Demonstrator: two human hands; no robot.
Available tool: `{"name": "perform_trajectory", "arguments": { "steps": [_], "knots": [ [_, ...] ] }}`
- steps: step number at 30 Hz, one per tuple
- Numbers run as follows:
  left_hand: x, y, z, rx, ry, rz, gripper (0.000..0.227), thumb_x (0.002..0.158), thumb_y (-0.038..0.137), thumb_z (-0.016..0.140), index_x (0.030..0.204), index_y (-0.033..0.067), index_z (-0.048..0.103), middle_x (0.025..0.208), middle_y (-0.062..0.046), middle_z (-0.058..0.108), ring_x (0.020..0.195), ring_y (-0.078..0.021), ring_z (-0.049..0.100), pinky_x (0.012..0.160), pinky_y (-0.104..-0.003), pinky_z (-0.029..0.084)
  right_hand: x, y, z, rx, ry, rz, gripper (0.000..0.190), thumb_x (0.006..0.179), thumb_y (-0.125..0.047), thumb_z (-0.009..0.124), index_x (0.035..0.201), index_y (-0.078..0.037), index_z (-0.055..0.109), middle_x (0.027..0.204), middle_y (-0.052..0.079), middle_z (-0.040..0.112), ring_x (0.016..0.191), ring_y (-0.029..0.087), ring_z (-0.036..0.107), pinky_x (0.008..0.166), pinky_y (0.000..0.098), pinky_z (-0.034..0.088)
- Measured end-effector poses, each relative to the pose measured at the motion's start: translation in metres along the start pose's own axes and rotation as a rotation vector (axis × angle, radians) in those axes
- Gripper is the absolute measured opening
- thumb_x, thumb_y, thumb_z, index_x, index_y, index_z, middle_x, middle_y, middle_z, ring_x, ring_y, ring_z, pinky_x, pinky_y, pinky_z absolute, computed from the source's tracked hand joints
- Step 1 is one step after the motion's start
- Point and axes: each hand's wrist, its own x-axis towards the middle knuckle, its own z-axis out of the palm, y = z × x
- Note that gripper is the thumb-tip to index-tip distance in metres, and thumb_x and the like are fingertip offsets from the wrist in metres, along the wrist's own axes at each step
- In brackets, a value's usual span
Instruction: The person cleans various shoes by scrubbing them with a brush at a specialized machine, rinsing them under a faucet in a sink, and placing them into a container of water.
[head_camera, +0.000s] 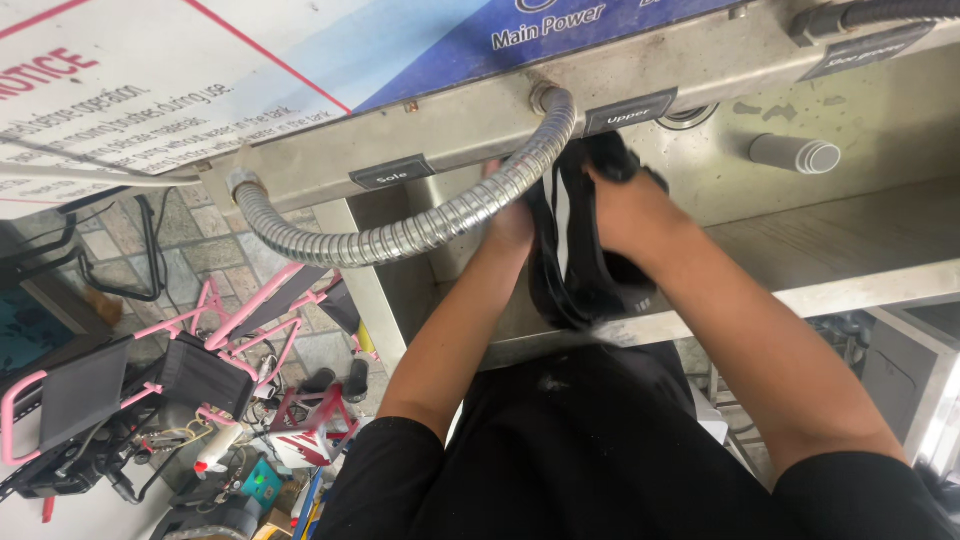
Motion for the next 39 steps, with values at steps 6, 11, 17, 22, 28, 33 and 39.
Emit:
{"name": "perform_trajectory", "arguments": {
  "steps": [6,11,17,22,28,33,39],
  "knots": [
    [0.004,0.01,0.014,0.01,0.266,-0.123,0.05,0.114,0.034,0.045,0.147,-0.0028,0.052,0.141,-0.02,0.062,0.128,-0.0304,0.064,0.114,-0.048,0.052,0.048,0.029,0.006,0.214,-0.031,0.401,0.035,0.093,-0.021,0.063,0.12,0.001,0.067,0.119,0.023,0.068,0.11,0.04,0.062,0.09,0.0459,0.047],
    [0.013,0.021,0.024,0.027,0.44,-0.165,0.05,0.114,0.033,0.042,0.146,-0.0047,0.049,0.137,-0.023,0.061,0.121,-0.0315,0.065,0.107,-0.048,0.055,0.012,0.035,-0.013,0.145,-0.208,0.376,0.034,0.091,-0.011,0.054,0.119,0.001,0.069,0.118,0.026,0.07,0.112,0.041,0.065,0.1,0.044,0.049],
    [0.024,0.039,0.001,0.103,0.405,-0.104,0.045,0.115,0.029,0.048,0.147,-0.0028,0.046,0.138,-0.021,0.059,0.12,-0.0287,0.066,0.103,-0.044,0.058,-0.029,0.026,-0.049,0.565,-0.02,0.252,0.047,0.095,-0.01,0.064,0.135,0.011,0.052,0.135,0.026,0.059,0.127,0.04,0.051,0.109,0.0487,0.038],
    [0.032,0.051,-0.003,0.167,0.334,-0.045,0.048,0.109,0.021,0.059,0.146,-0.0061,0.046,0.14,-0.024,0.055,0.118,-0.0282,0.068,0.102,-0.039,0.061,-0.022,0.021,-0.014,0.866,0.131,0.234,0.036,0.106,-0.004,0.069,0.139,-0.001,0.055,0.132,0.006,0.064,0.128,0.018,0.059,0.116,0.0371,0.044],
    [0.005,0.044,0.042,1.641,0.413,-0.188,0.055,0.093,0.013,0.07,0.143,-0.0021,0.049,0.138,-0.024,0.06,0.126,-0.0374,0.062,0.107,-0.047,0.051,-0.026,0.02,0.006,1.228,0.291,0.31,0.037,0.106,-0.004,0.068,0.14,-0.005,0.053,0.136,0.005,0.065,0.125,0.015,0.061,0.119,0.0363,0.047],
    [-0.002,0.006,0.079,1.929,-0.013,0.108,0.099,0.074,0.023,0.091,0.147,-0.0091,0.031,0.145,-0.033,0.043,0.137,-0.0464,0.042,0.115,-0.051,0.035,-0.062,0.024,-0.023,1.338,0.523,0.307,0.038,0.107,-0.01,0.074,0.139,-0.002,0.055,0.135,0.008,0.066,0.125,0.018,0.06,0.115,0.0344,0.044],
    [0.032,-0.066,0.123,1.749,-0.212,0.202,0.095,0.075,0.021,0.094,0.153,0.0102,0.04,0.158,-0.01,0.05,0.152,-0.0301,0.047,0.129,-0.043,0.042,-0.143,0.029,-0.089,1.242,0.591,0.228,0.057,0.097,-0.021,0.084,0.143,-0.003,0.058,0.139,0.007,0.065,0.131,0.017,0.062,0.121,0.0334,0.045]
  ]
}}
